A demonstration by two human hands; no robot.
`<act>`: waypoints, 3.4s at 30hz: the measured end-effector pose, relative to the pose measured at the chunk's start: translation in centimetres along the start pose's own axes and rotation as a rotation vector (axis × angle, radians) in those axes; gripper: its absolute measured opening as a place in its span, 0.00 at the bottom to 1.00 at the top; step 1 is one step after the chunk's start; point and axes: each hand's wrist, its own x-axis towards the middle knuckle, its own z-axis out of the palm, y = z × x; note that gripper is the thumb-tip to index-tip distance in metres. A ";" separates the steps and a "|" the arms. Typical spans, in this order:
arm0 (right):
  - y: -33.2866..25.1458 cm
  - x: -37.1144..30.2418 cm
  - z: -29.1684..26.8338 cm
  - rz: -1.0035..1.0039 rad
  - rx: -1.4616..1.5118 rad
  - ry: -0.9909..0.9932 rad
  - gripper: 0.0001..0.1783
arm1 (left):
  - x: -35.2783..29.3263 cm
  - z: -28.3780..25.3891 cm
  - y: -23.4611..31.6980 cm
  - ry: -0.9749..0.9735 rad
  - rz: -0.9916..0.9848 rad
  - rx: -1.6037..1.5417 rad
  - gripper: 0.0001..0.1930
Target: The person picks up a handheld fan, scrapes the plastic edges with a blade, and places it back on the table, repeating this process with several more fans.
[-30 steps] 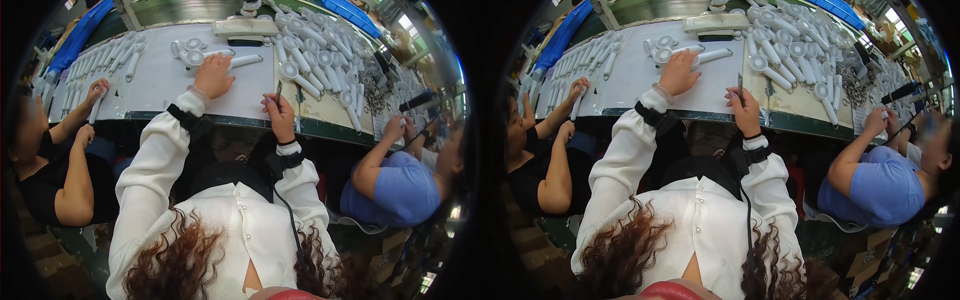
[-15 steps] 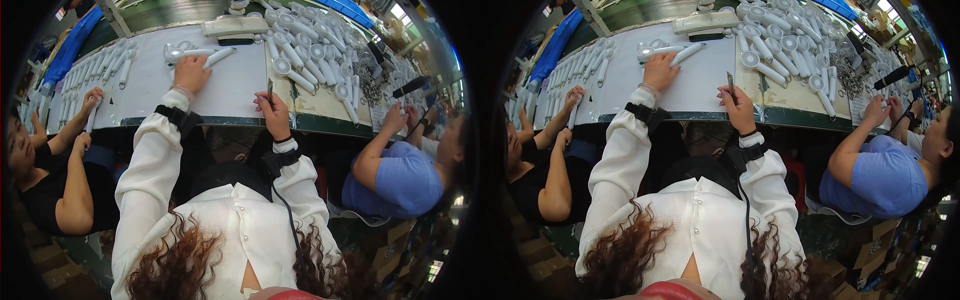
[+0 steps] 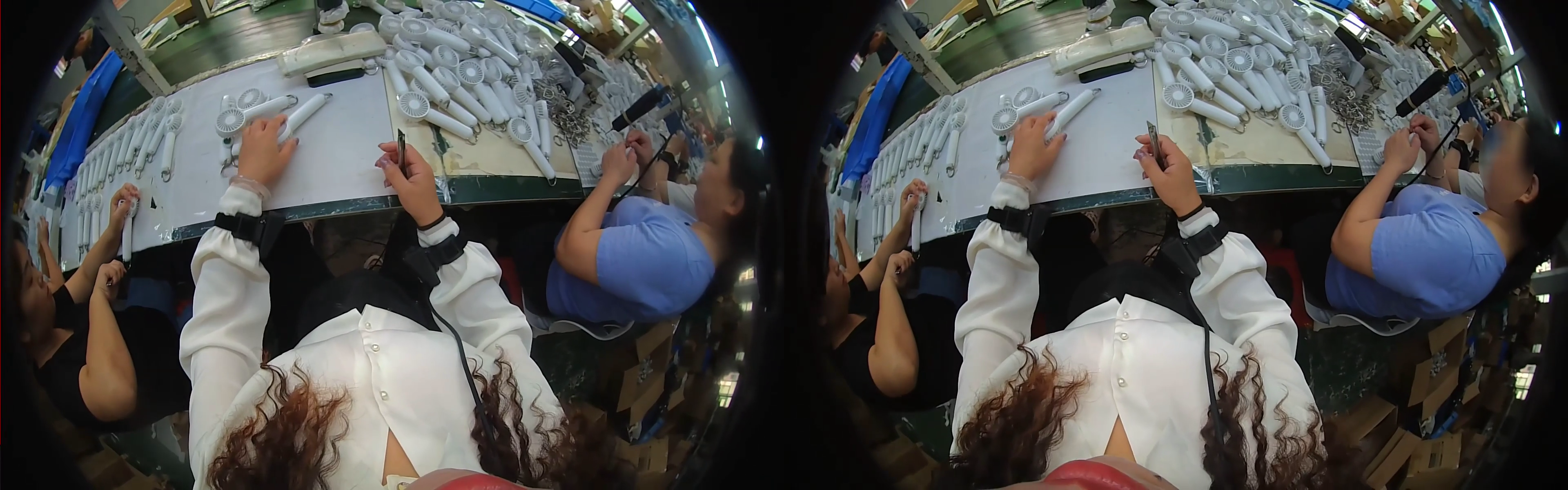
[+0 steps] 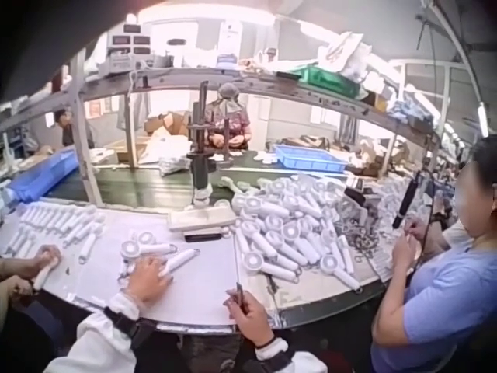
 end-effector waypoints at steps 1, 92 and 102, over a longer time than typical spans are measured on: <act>-0.1 0.0 -0.1 -0.004 -0.006 0.004 0.10 | -0.2 -0.1 0.5 -0.015 0.015 -0.035 0.24; 2.0 0.7 1.0 -0.100 -0.028 0.031 0.16 | -2.9 1.7 7.6 -0.084 -0.291 -0.867 0.22; 1.7 0.2 1.1 -0.102 -0.041 0.011 0.16 | -3.3 1.9 6.6 -0.152 -0.224 -0.833 0.16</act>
